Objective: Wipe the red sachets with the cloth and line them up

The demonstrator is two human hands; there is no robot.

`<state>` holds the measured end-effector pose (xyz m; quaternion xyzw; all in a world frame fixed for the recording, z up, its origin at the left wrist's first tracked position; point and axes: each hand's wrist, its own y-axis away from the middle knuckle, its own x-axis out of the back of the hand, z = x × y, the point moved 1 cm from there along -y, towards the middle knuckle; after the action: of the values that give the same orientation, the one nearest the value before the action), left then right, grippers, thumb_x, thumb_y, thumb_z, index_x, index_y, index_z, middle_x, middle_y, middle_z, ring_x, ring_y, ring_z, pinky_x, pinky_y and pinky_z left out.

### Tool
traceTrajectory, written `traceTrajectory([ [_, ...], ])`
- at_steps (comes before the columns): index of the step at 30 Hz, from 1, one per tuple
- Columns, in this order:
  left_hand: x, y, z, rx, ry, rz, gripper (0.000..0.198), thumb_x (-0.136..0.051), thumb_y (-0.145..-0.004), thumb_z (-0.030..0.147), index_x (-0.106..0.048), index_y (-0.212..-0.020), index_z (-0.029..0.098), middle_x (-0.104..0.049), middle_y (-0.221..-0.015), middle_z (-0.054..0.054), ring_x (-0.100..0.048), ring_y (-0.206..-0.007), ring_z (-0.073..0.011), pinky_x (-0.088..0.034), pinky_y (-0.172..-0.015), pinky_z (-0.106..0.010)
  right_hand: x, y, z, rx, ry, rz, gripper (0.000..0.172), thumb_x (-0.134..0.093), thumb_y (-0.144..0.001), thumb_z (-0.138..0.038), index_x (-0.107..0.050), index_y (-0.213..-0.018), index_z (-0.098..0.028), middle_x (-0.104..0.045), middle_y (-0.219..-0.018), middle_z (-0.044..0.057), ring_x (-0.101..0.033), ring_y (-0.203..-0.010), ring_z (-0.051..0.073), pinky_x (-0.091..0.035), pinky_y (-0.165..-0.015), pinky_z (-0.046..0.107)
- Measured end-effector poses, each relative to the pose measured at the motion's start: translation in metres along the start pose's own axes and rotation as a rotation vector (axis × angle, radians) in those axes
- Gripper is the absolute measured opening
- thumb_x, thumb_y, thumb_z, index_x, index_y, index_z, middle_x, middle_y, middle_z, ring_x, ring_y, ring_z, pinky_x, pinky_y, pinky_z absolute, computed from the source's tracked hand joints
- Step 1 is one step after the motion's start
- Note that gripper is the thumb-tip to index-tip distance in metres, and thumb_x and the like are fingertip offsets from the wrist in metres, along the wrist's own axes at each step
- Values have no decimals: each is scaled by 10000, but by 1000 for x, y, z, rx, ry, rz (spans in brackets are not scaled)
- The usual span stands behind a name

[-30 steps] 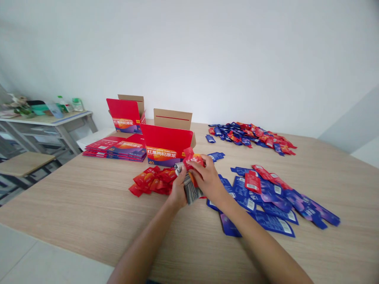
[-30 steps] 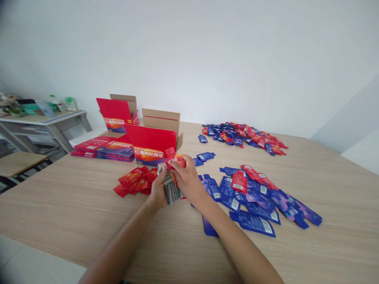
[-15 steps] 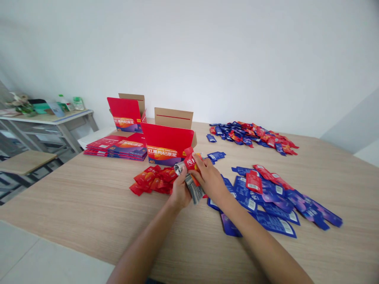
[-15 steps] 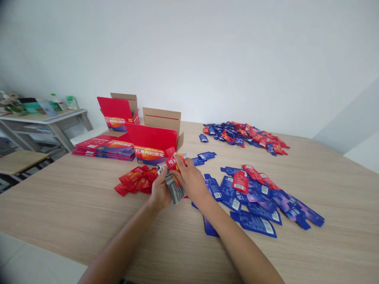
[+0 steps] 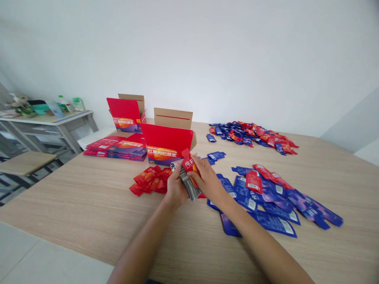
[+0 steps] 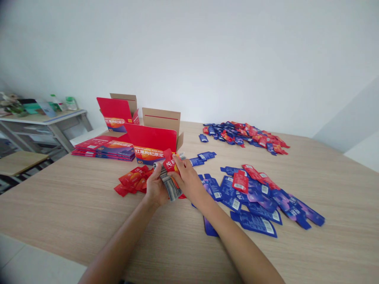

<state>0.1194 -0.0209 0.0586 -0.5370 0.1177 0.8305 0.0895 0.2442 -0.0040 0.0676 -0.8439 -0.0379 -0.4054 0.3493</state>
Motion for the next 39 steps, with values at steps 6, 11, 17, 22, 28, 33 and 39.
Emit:
traceTrajectory([
  [6,6,-5,-6,2,-22,-29,420,-460,-958,454,-731,-967,132,-753,-934,-117,-718,-928,-246,-547,-909,-378,-11,5,9,76,154,75,542,-446,-996,-435,-384,-1501,-248,-539,-1082,139,-600,-911,280,-564,-759,426],
  [11,1,-1,-7,-22,-23,-52,646,-344,-933,655,-702,-1112,148,-742,-1049,-124,-691,-1038,-267,-527,-946,-403,-7,2,5,-31,163,52,507,-402,-1016,-430,-419,-1481,-230,-553,-1043,129,-620,-854,259,-565,-749,414],
  [17,-4,1,2,-38,57,-50,804,-244,-889,758,-637,-1238,148,-711,-1163,-148,-645,-1146,-291,-489,-997,-444,3,0,-17,-97,306,-100,457,-330,-1035,-347,-496,-1440,-219,-580,-1047,147,-647,-790,246,-558,-679,363],
  [22,-3,2,8,-28,73,-10,725,-304,-916,701,-631,-1228,134,-708,-1166,-153,-653,-1127,-297,-487,-995,-452,6,2,-25,-103,346,-185,470,-373,-1031,-326,-393,-1500,-347,-551,-1147,128,-667,-801,213,-550,-678,326],
  [28,1,1,8,-22,33,-51,632,-401,-908,663,-675,-1140,142,-733,-1085,-137,-682,-1056,-286,-513,-960,-440,15,-2,-20,-70,278,-295,460,-347,-1044,-341,-397,-1501,-339,-569,-1070,95,-659,-898,213,-529,-783,321],
  [33,-1,1,8,-20,41,-50,641,-400,-907,664,-668,-1163,142,-732,-1089,-143,-674,-1076,-296,-514,-960,-457,22,-2,-16,-70,138,-329,458,-357,-1040,-333,-414,-1494,-328,-605,-1084,90,-651,-935,218,-517,-848,357],
  [39,-5,4,8,-48,49,-37,659,-338,-936,640,-645,-1210,124,-717,-1139,-158,-643,-1146,-309,-464,-1025,-477,12,-3,-5,-72,-194,-97,418,-382,-1030,-329,-502,-1425,-269,-665,-1206,89,-623,-1102,222,-466,-996,420],
])
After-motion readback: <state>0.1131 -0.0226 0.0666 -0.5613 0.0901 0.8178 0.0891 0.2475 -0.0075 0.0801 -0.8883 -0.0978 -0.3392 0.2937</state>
